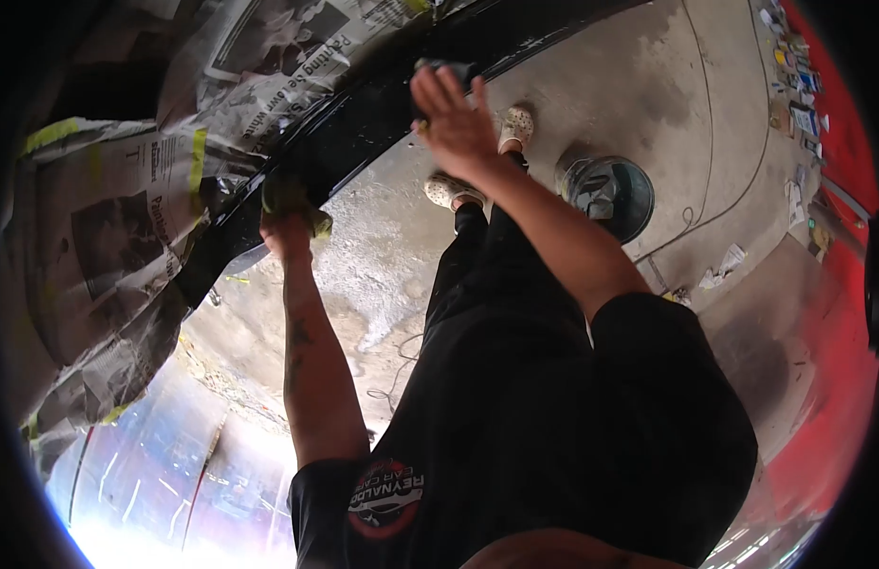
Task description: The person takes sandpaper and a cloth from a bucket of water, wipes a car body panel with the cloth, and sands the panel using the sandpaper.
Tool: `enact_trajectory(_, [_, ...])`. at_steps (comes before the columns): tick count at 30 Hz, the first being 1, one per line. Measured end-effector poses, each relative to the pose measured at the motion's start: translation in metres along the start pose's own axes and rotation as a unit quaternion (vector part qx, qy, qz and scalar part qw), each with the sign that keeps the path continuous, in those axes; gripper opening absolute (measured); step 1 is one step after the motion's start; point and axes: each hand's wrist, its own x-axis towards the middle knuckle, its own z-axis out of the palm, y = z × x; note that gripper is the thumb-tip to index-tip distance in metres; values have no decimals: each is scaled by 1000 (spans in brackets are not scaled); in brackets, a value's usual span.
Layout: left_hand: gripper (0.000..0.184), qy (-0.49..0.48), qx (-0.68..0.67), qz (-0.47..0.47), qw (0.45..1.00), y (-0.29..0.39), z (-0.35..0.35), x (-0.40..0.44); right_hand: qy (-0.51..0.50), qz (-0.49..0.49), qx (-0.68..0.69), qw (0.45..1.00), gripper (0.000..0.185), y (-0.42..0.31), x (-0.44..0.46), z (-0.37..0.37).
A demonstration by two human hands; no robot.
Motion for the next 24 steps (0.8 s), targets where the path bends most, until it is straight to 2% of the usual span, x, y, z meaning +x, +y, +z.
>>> enact_trajectory(2, [35,33,-25,40,998,72,10,-17,-60,-116,37,991,64,-50,-16,6])
enact_trajectory(3, [39,36,-127,130,983,95,20,-18,-97,-160,14,982,63,-54,-15,7])
enact_trajectory(5, [40,3,-113,65,991,188,5,-42,-167,-250,-34,953,62,-63,-10,10])
enact_trajectory(6, [36,-4,-113,118,987,192,10,-40,-194,-250,-58,947,60,-46,-3,8])
enact_trajectory(7, [32,-10,-111,118,987,196,16,-39,-97,-195,-33,975,60,-17,-4,5])
enact_trajectory(8, [31,8,-104,167,980,206,15,-42,-91,-168,-128,973,60,13,2,-12])
enact_trajectory(9, [31,39,-82,203,975,209,18,-43,-56,-98,-97,989,61,39,5,-17])
enact_trajectory(10, [30,32,-73,209,975,220,11,-48,-25,-52,-136,989,62,58,5,-19])
enact_trajectory(11, [29,18,-62,223,973,225,6,-50,10,-55,-112,992,65,65,1,-13])
enact_trajectory(14, [27,20,-64,207,976,219,6,-53,4,-55,-28,998,68,12,0,12])
enact_trajectory(16, [27,47,-78,207,974,211,-2,-53,-100,-141,-68,983,67,-50,-4,10])
enact_trajectory(18, [26,63,-33,229,971,186,-10,-45,-249,-271,-117,922,65,-104,-7,10])
enact_trajectory(19, [26,32,-40,200,978,174,-24,-48,-205,-288,-92,931,68,-111,-14,18])
enact_trajectory(20, [28,48,-44,151,986,155,-33,-50,-149,-299,-70,940,71,-102,-14,22])
enact_trajectory(22, [34,42,11,94,995,86,-57,-55,-117,-215,-50,968,68,-64,-8,17])
enact_trajectory(24, [41,32,-30,-13,999,41,-87,-79,-100,-121,-123,980,62,-2,-1,-12])
